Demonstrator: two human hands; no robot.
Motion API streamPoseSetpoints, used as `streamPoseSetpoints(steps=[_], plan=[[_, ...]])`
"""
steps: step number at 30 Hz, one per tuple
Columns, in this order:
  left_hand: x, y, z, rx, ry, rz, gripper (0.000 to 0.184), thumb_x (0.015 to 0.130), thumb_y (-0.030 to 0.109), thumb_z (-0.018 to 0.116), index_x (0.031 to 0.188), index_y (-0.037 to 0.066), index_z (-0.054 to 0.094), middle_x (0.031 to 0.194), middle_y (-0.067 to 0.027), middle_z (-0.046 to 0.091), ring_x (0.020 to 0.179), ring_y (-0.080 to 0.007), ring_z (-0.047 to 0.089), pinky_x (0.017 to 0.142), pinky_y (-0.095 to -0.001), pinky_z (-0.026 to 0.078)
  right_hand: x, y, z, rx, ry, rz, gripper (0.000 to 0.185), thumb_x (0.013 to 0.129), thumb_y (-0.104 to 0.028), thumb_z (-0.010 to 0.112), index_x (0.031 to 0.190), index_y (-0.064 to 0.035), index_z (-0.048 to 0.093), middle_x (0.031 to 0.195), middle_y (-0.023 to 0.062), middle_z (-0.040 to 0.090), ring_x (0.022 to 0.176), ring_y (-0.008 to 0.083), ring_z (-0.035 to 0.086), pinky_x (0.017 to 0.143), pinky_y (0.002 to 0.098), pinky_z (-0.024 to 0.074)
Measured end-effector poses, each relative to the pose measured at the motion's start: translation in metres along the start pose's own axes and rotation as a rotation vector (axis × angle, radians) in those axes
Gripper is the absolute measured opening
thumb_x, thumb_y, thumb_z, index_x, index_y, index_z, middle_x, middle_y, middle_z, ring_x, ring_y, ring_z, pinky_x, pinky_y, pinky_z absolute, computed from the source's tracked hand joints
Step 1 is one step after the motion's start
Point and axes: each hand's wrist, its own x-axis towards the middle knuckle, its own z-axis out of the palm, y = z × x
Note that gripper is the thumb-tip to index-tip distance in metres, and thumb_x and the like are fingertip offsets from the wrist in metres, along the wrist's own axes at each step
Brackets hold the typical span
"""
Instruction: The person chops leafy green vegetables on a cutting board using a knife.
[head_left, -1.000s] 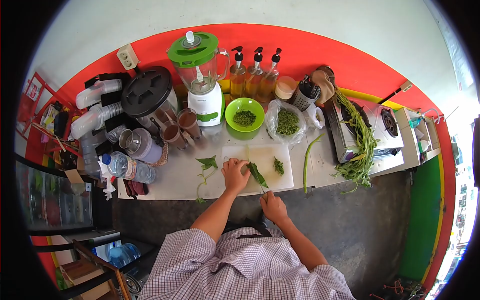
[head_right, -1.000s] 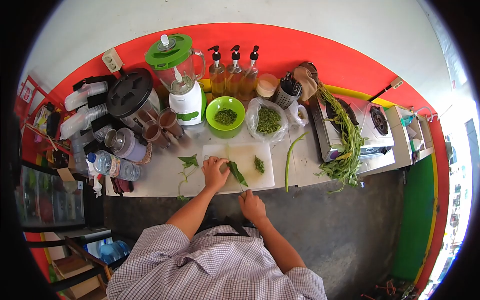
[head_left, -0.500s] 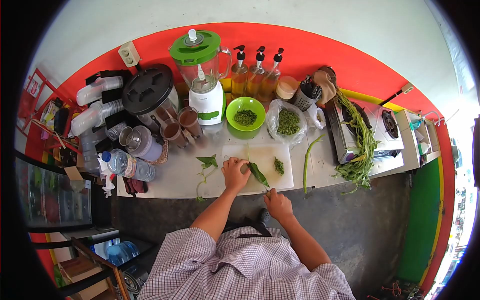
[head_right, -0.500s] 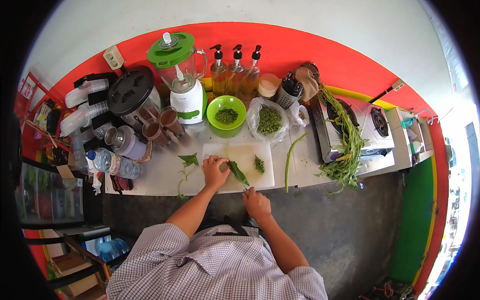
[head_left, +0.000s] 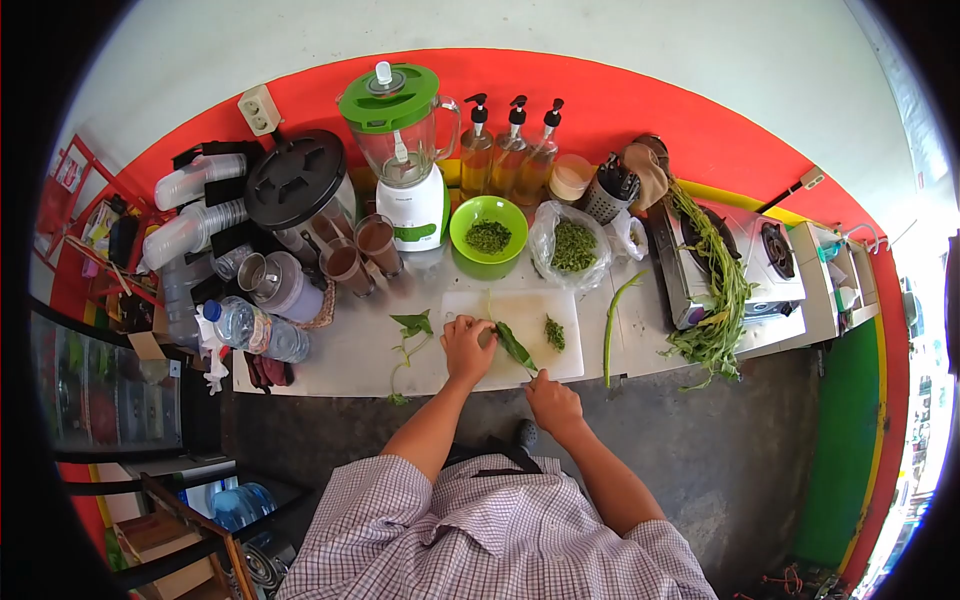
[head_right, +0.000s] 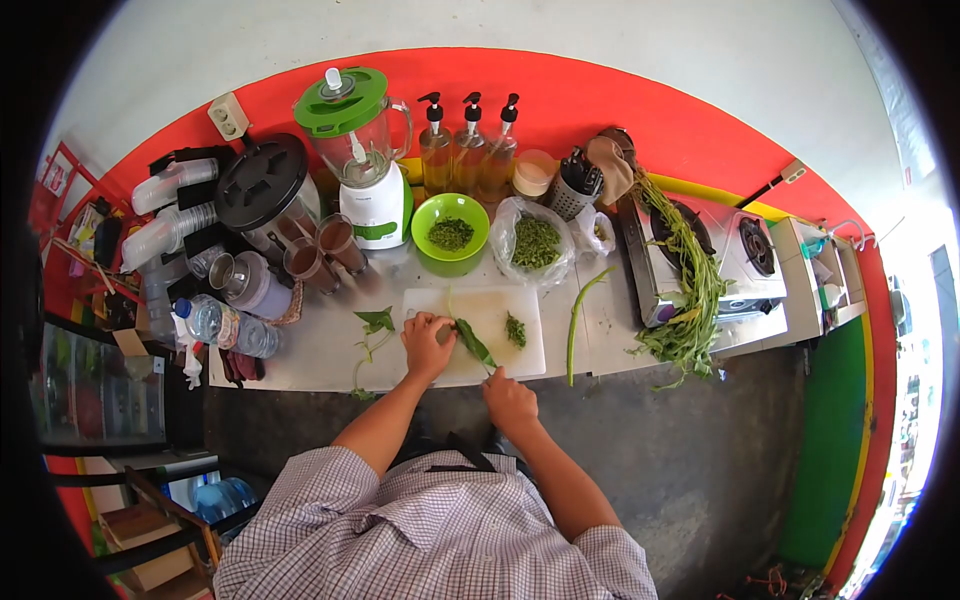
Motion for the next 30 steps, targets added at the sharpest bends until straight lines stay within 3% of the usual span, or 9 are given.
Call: streamPoseSetpoints(steps=[9, 12, 17, 30], plan=[[0.001, 0.005, 0.0, 0.048, 0.0, -0.003, 0.02, 0.081, 0.027, 0.08, 0.099, 0.023, 0.072, 0.106, -0.002, 0.054, 0.112, -0.0294, 0.047, 0.097, -0.0475, 0.036, 0.01, 0.014, 0.005, -0.032, 0.023, -0.01, 0.037, 0.099, -0.04, 0.056, 0.108, -0.0047, 0.051, 0.088, 0.0211, 0.074, 0.084, 0.04, 0.074, 0.074, 0.0511, 0.0594], [0.001, 0.008, 0.0, 0.058, -0.008, -0.005, 0.021, 0.08, 0.029, 0.079, 0.098, 0.023, 0.07, 0.107, -0.0015, 0.054, 0.113, -0.0286, 0.047, 0.097, -0.0469, 0.035, 0.013, 0.02, 0.007, -0.043, 0.003, -0.009, 0.032, 0.101, -0.035, 0.054, 0.107, -0.0035, 0.048, 0.087, 0.0245, 0.072, 0.085, 0.0419, 0.073, 0.074, 0.0525, 0.0583], [0.0, 0.013, 0.005, 0.105, 0.027, -0.038, 0.021, 0.08, 0.027, 0.079, 0.098, 0.023, 0.069, 0.108, -0.0019, 0.054, 0.113, -0.0297, 0.047, 0.096, -0.0484, 0.034, 0.027, 0.036, 0.024, -0.121, 0.078, -0.044, 0.023, 0.104, -0.026, 0.046, 0.107, -0.004, 0.048, 0.081, 0.0201, 0.073, 0.078, 0.0394, 0.074, 0.068, 0.0505, 0.0593], [-0.006, 0.008, 0.011, 0.134, 0.04, -0.057, 0.023, 0.078, 0.03, 0.081, 0.098, 0.027, 0.07, 0.112, -0.0017, 0.054, 0.113, -0.0304, 0.048, 0.094, -0.049, 0.037, -0.012, 0.093, 0.016, -0.136, 0.061, -0.093, 0.025, 0.1, -0.02, 0.049, 0.116, -0.0019, 0.048, 0.085, 0.0208, 0.074, 0.079, 0.0385, 0.074, 0.067, 0.0512, 0.0595]])
